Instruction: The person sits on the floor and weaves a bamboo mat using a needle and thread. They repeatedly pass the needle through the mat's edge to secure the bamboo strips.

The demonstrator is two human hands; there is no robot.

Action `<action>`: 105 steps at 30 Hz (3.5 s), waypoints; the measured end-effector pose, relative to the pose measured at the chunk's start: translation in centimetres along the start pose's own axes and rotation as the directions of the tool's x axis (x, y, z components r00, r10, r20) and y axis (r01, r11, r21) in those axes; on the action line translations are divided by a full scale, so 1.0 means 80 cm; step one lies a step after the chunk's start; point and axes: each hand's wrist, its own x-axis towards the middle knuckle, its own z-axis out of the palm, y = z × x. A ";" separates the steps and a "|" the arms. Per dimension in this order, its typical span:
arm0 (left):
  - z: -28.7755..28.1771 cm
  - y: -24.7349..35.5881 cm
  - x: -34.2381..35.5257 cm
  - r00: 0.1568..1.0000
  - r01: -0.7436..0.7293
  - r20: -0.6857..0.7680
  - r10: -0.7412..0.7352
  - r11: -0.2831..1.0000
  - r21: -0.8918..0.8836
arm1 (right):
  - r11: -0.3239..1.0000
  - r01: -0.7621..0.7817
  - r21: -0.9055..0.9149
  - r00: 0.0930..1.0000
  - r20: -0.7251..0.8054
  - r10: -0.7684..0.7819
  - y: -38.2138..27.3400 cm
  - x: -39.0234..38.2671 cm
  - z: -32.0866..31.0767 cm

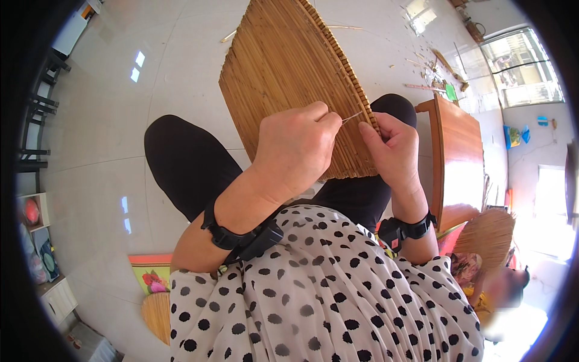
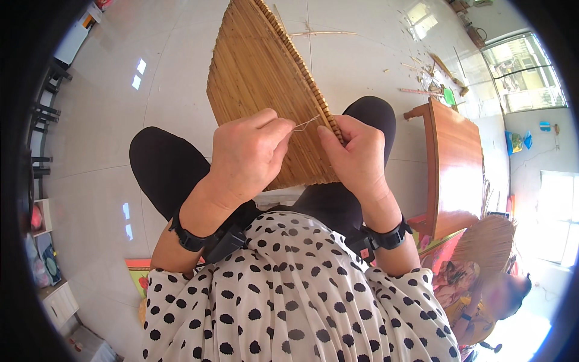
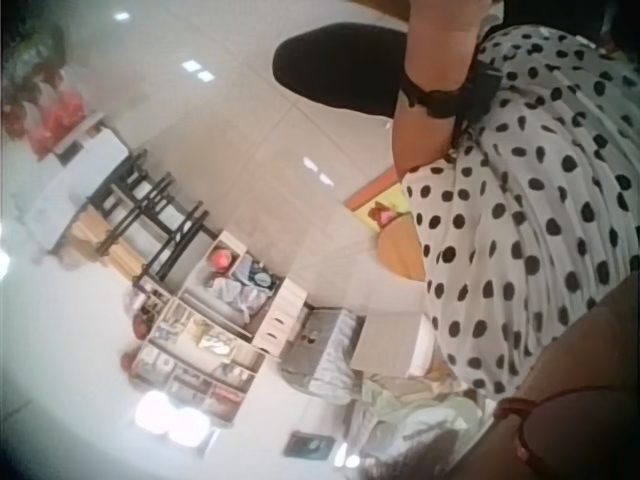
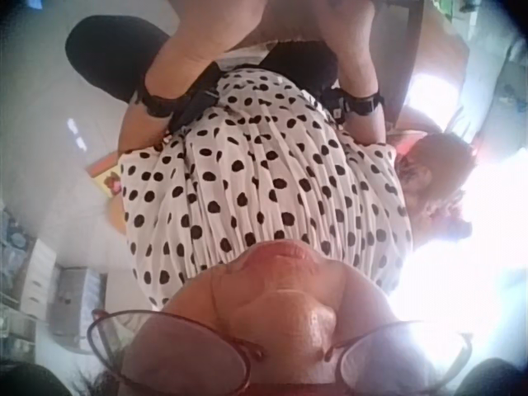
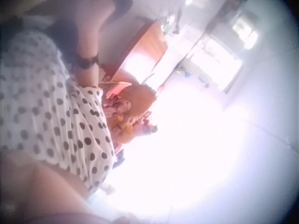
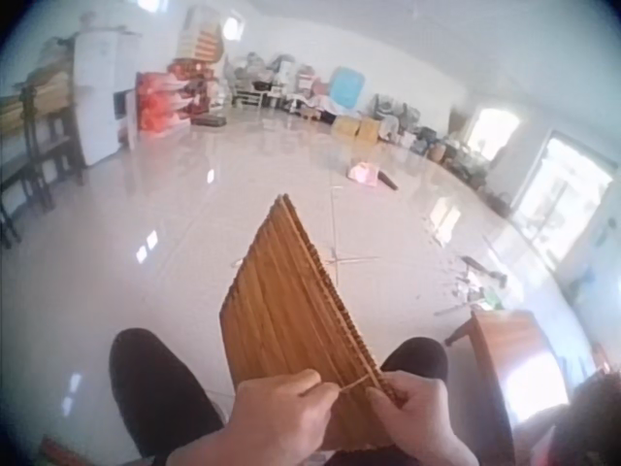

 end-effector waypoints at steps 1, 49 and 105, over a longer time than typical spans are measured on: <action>0.000 0.001 0.000 1.000 -0.001 0.002 0.001 1.000 0.002 | 1.000 -0.005 -0.021 1.000 0.011 0.005 0.001 0.000 -0.002; -0.034 -0.008 -0.012 0.983 -0.129 0.152 0.101 0.974 0.188 | 0.977 0.129 -0.172 0.991 0.052 -0.122 -0.009 -0.009 0.028; -0.044 -0.031 -0.087 0.868 0.292 0.420 -0.265 0.956 0.000 | 0.912 0.031 0.409 0.844 0.479 -0.243 0.059 -0.031 0.086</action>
